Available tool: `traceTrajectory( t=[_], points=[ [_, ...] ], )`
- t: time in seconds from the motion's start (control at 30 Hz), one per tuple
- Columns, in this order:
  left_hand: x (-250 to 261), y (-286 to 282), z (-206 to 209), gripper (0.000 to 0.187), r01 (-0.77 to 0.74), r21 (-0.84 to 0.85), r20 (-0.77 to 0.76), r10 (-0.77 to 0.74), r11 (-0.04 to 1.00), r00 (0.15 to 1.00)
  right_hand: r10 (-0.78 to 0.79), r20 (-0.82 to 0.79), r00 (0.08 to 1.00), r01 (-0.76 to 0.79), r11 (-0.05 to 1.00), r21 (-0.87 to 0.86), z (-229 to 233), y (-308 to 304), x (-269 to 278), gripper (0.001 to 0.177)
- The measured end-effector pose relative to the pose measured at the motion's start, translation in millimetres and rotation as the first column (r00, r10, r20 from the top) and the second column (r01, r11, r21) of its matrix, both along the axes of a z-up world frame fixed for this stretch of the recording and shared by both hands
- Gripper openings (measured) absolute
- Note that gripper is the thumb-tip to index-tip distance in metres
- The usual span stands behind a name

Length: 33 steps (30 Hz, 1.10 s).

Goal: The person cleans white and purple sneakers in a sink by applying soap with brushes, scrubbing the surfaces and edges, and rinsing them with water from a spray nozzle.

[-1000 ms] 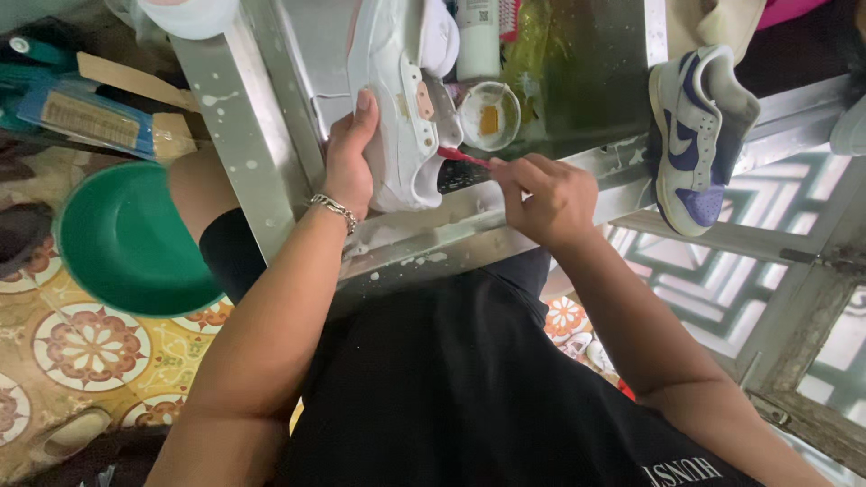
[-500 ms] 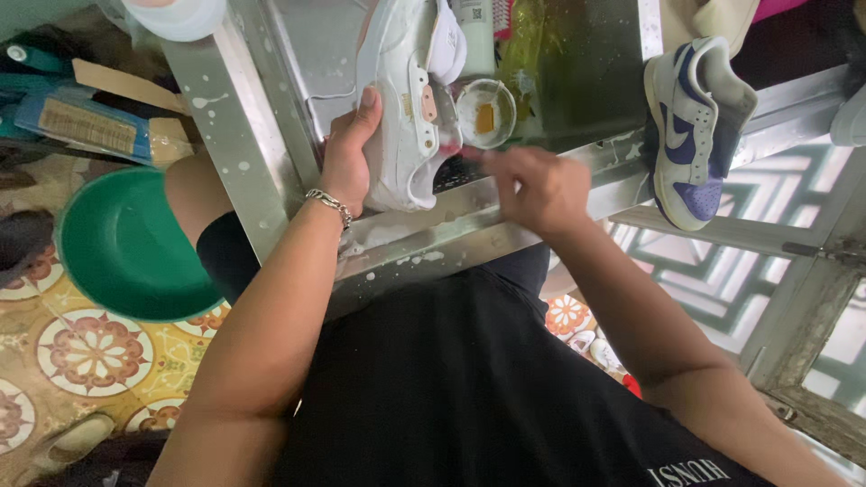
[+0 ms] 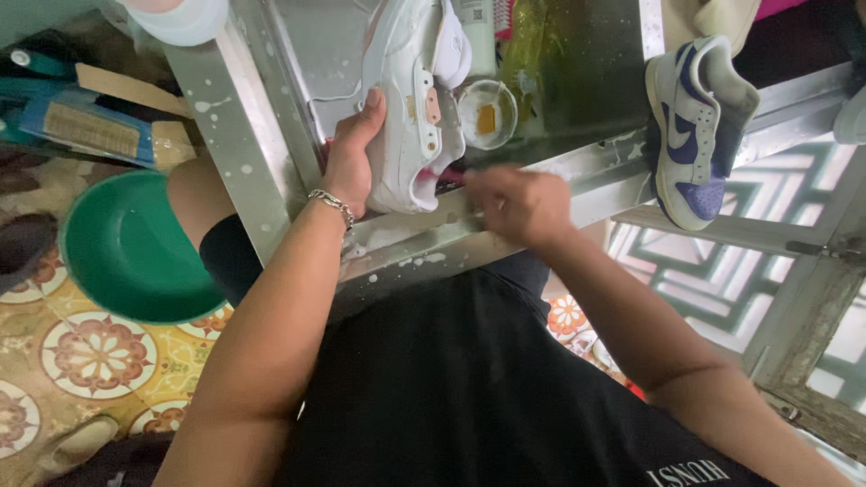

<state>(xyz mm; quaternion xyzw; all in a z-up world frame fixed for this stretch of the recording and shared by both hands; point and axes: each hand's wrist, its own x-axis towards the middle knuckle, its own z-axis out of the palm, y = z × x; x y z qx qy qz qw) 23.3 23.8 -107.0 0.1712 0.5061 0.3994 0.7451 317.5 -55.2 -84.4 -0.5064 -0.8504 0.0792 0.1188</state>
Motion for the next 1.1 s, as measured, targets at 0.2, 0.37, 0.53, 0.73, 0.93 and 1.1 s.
traceTrajectory(
  t=[0.2,0.37,0.53,0.73,0.93,1.1],
  points=[
    [-3.6,-2.8,3.7,0.088,0.069,0.072,0.008,-0.07,0.995,0.998,-0.182,0.123,0.976,0.205,0.955,-0.216,5.0,-0.6,-6.5,0.026],
    [-2.3,-11.4,-7.1,0.077,0.059,0.275,-0.103,-0.032,0.96,0.994,0.03,-0.047,0.998,-0.023,0.99,0.141,36.7,20.5,-0.1,0.025],
    [-8.3,-15.8,25.4,0.063,-0.006,0.549,-0.135,0.095,0.836,0.986,-0.058,-0.121,0.991,0.04,0.988,-0.146,47.8,-17.3,-6.1,0.026],
    [-5.8,-28.3,-12.0,0.081,-0.032,0.748,-0.101,0.161,0.663,0.982,-0.475,-0.193,0.858,0.226,0.688,-0.689,45.1,-59.8,-26.4,0.019],
    [-2.7,-24.8,-22.5,0.082,-0.04,0.737,-0.134,0.204,0.675,0.97,-0.472,-0.266,0.841,0.178,0.704,-0.687,51.5,-40.6,-34.4,0.017],
    [-2.4,-23.1,-27.2,0.08,-0.074,0.63,-0.078,0.157,0.773,0.984,-0.116,-0.068,0.991,0.116,0.993,-0.005,14.4,-30.2,1.6,0.044]
  ],
)
